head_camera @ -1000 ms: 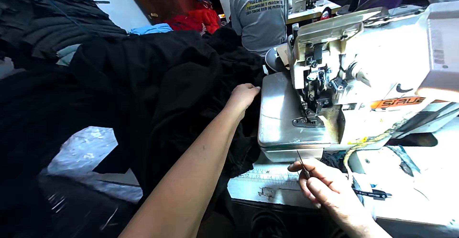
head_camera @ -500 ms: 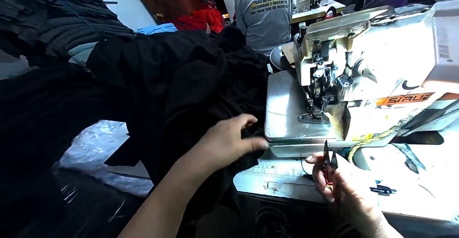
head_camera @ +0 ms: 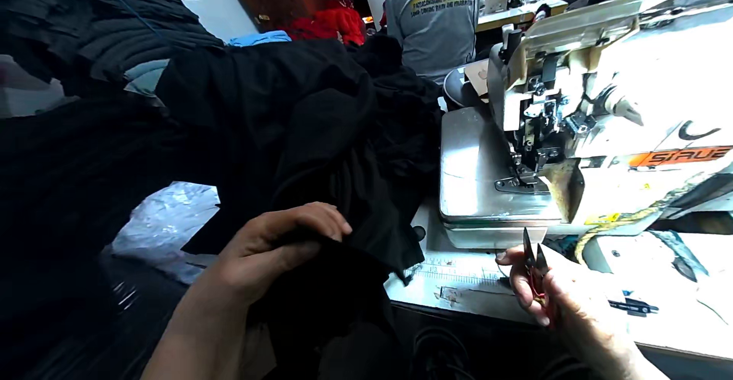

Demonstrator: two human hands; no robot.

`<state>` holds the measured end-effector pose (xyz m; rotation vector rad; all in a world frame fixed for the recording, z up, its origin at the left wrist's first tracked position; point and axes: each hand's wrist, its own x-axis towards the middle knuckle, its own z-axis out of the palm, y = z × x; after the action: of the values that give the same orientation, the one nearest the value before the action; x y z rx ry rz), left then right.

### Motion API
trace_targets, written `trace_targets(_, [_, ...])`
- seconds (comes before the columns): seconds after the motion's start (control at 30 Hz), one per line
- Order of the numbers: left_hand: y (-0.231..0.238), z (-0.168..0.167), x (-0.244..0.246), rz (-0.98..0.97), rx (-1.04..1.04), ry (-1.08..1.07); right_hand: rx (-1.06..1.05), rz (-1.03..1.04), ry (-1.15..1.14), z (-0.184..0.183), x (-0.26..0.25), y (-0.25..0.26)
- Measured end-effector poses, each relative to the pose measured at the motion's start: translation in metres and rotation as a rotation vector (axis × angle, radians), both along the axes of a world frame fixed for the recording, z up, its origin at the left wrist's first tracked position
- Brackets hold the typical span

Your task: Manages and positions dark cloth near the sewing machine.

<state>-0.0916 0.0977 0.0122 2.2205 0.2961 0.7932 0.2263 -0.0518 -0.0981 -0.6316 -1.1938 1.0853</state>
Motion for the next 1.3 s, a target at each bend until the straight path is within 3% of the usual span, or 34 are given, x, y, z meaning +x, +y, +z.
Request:
trace_targets(0.23, [-0.011,-0.013,-0.024,0.055,-0.033,-0.064,-0.010,0.133,-0.039,0.014,-0.032,0.006])
trace_targets(0.43, [-0.013,-0.006,-0.023,0.077,-0.078,-0.148,-0.067,0.108,-0.042,0.017,-0.042,0.016])
trace_targets(0.57, [-0.011,-0.007,-0.028,0.053,-0.055,-0.093,-0.098,0.079,-0.049,0.013,-0.037,0.013])
trace_targets(0.83, [-0.041,0.015,0.003,0.228,0.513,0.523,-0.028,-0.016,-0.129,0.015,-0.016,0.009])
trace_targets(1.0, [-0.030,0.041,0.062,0.358,0.741,0.432,-0.117,-0.080,-0.077,0.013,0.000,0.000])
trace_targets(1.1, [-0.004,0.046,0.106,0.470,0.569,0.435,-0.151,-0.068,0.010,0.009,0.007,-0.006])
trace_targets(1.23, [0.043,0.047,0.164,0.633,-0.168,0.559,-0.110,-0.020,0.072,0.005,0.010,-0.007])
trace_targets(1.3, [0.061,0.038,0.183,0.676,-0.222,0.588,-0.100,-0.009,0.084,0.004,0.010,-0.005])
